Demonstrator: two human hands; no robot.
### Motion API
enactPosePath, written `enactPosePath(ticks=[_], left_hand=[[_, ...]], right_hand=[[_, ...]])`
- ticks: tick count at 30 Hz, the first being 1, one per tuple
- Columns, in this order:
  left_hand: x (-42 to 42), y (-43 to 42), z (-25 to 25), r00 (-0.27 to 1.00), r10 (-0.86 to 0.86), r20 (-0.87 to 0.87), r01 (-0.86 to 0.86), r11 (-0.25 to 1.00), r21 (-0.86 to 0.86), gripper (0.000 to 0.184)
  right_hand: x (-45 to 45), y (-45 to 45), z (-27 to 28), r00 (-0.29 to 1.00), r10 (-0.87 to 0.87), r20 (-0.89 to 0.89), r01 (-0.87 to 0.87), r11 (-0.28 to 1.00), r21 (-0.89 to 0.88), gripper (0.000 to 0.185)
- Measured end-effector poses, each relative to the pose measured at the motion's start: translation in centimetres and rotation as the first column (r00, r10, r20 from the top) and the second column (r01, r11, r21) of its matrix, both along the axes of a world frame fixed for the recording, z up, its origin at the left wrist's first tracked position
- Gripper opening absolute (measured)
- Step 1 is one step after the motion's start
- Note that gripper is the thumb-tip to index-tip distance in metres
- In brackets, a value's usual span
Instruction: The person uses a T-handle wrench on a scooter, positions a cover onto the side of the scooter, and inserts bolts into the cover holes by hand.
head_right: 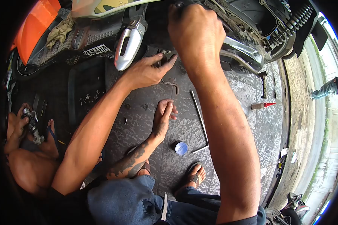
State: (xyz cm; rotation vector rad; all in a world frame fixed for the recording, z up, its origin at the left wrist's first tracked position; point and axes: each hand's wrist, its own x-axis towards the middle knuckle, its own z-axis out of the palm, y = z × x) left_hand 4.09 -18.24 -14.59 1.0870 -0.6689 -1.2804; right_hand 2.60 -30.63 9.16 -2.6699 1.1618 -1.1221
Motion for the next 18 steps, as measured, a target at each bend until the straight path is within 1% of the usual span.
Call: enactPosePath(ticks=[1, 2, 4, 6, 8, 9, 11, 12, 13, 15, 16, 18], left_hand=[[-2.6, 1.6, -1.1, 0.993, 0.077, -0.085, -0.072, 0.996, 0.062, 0.032], [-4.6, 2.3, -2.4, 0.974, 0.171, -0.145, -0.159, 0.983, 0.093, 0.031], [-6.5, 2.5, -4.4, 0.941, 0.304, -0.145, -0.295, 0.952, 0.082, 0.03], [-7.1, 2.4, -5.8, 0.922, 0.362, -0.139, -0.355, 0.932, 0.075, 0.029], [-6.9, 2.6, -5.1, 0.926, 0.35, -0.138, -0.341, 0.936, 0.089, 0.029], [-6.6, 2.6, -4.7, 0.929, 0.342, -0.144, -0.327, 0.938, 0.119, 0.029], [-6.7, 2.7, -3.9, 0.933, 0.326, -0.152, -0.302, 0.94, 0.159, 0.029], [-6.6, 2.7, -3.6, 0.933, 0.325, -0.157, -0.303, 0.942, 0.146, 0.029], [-6.6, 2.7, -3.6, 0.934, 0.322, -0.156, -0.301, 0.943, 0.144, 0.029], [-6.5, 2.8, -3.5, 0.936, 0.316, -0.154, -0.296, 0.945, 0.139, 0.029], [-6.5, 2.9, -3.6, 0.938, 0.308, -0.157, -0.285, 0.947, 0.151, 0.029], [-6.4, 2.9, -3.8, 0.941, 0.296, -0.166, -0.273, 0.951, 0.149, 0.028]], right_hand=[[0.2, -0.2, -0.6, 0.999, -0.039, -0.019, 0.039, 0.999, -0.018, 0.036], [0.3, 0.0, -0.8, 0.997, -0.074, 0.007, 0.074, 0.997, -0.017, 0.038], [0.3, -0.2, -1.1, 0.998, -0.054, 0.021, 0.054, 0.998, -0.024, 0.038], [-0.1, -0.1, -1.0, 0.998, -0.037, 0.041, 0.038, 0.999, -0.037, 0.039], [-0.8, 1.2, 0.5, 0.998, -0.061, -0.034, 0.063, 0.994, 0.091, 0.037], [-0.8, 1.1, 0.8, 0.998, -0.064, -0.028, 0.066, 0.994, 0.09, 0.037], [-0.9, 0.7, 0.9, 0.999, 0.049, 0.015, -0.051, 0.994, 0.099, 0.035], [-0.4, 0.2, -0.4, 0.999, -0.005, 0.042, 0.005, 1.0, -0.002, 0.034], [0.1, -0.2, -0.3, 1.0, -0.017, 0.002, 0.017, 0.997, 0.07, 0.035], [0.3, -0.5, -0.4, 0.998, -0.05, -0.022, 0.053, 0.99, 0.132, 0.037], [0.2, -0.3, -0.1, 0.999, -0.051, -0.016, 0.053, 0.99, 0.13, 0.037], [-0.3, 0.1, 0.2, 0.998, -0.042, -0.038, 0.049, 0.98, 0.195, 0.041]])
